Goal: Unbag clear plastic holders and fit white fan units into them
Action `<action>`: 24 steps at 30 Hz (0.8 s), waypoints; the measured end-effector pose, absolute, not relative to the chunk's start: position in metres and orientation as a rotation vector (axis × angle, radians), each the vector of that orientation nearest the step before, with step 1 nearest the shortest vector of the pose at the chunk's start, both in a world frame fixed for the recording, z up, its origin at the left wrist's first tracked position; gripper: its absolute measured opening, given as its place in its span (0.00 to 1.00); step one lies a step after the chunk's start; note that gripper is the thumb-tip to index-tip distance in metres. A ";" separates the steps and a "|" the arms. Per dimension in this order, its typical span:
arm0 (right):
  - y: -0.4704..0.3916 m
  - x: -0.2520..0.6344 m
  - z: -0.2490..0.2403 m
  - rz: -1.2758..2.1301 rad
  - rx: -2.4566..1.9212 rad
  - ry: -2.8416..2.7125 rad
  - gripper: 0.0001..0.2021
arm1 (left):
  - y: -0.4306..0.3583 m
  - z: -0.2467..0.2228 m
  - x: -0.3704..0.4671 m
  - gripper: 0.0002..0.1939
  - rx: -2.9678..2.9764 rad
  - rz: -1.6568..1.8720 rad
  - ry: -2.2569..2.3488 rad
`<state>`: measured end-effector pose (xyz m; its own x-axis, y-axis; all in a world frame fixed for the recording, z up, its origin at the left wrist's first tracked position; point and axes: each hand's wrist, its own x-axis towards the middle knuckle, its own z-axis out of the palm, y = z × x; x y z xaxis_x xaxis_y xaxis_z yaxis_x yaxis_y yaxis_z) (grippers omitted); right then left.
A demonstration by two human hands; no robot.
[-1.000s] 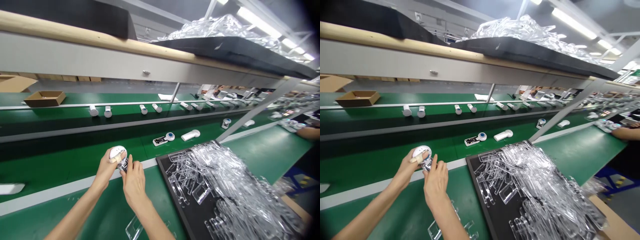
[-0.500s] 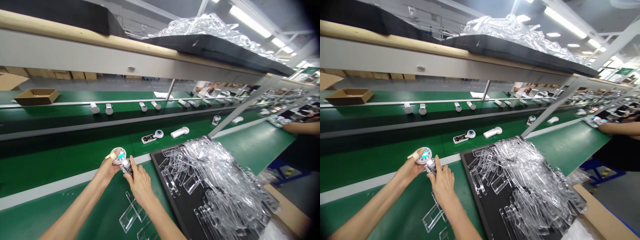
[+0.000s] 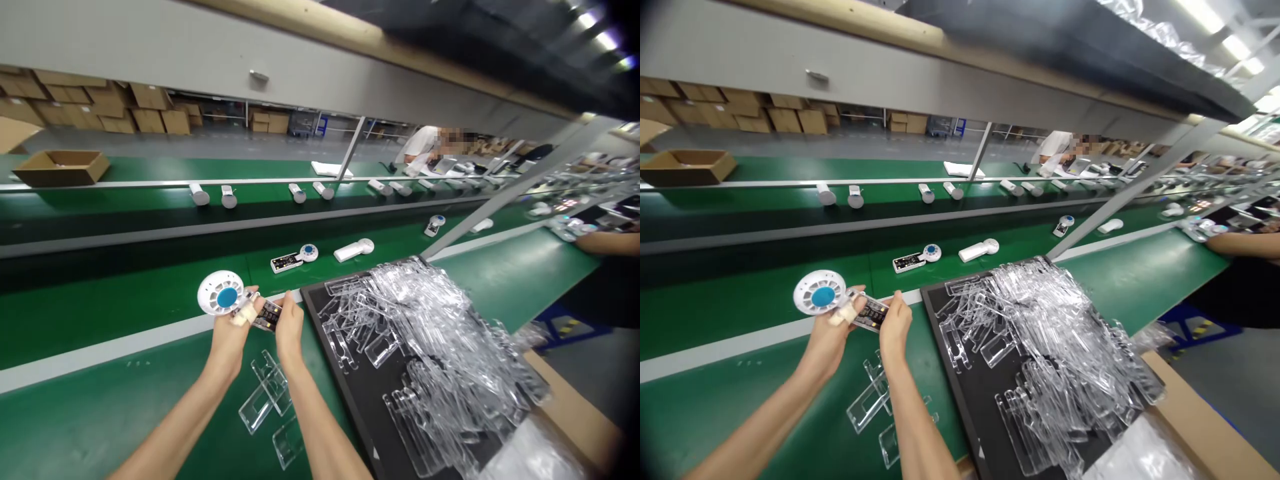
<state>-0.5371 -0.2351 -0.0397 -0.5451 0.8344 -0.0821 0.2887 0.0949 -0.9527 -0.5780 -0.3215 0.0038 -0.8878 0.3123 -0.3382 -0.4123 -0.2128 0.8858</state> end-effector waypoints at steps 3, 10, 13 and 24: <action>-0.235 -0.542 -0.037 1.487 -1.063 -1.819 0.27 | -0.322 0.010 -0.572 0.29 -0.129 2.198 1.560; -0.233 -0.549 -0.032 1.561 -0.952 -1.788 0.27 | -0.321 0.004 -0.573 0.22 -0.085 2.263 1.715; -0.231 -0.548 -0.039 1.691 -1.031 -1.600 0.27 | -0.319 -0.004 -0.564 0.21 0.039 2.244 1.890; -0.229 -0.540 -0.057 1.720 -1.109 -1.757 0.27 | -0.325 -0.029 -0.592 0.20 0.204 1.927 2.122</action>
<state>-0.5395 -0.2285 -0.0573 -0.5811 0.7837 -0.2194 0.2357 -0.0960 -0.9671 -0.5919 -0.3252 -0.0286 -0.9546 0.2799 -0.1018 -0.0744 0.1067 0.9915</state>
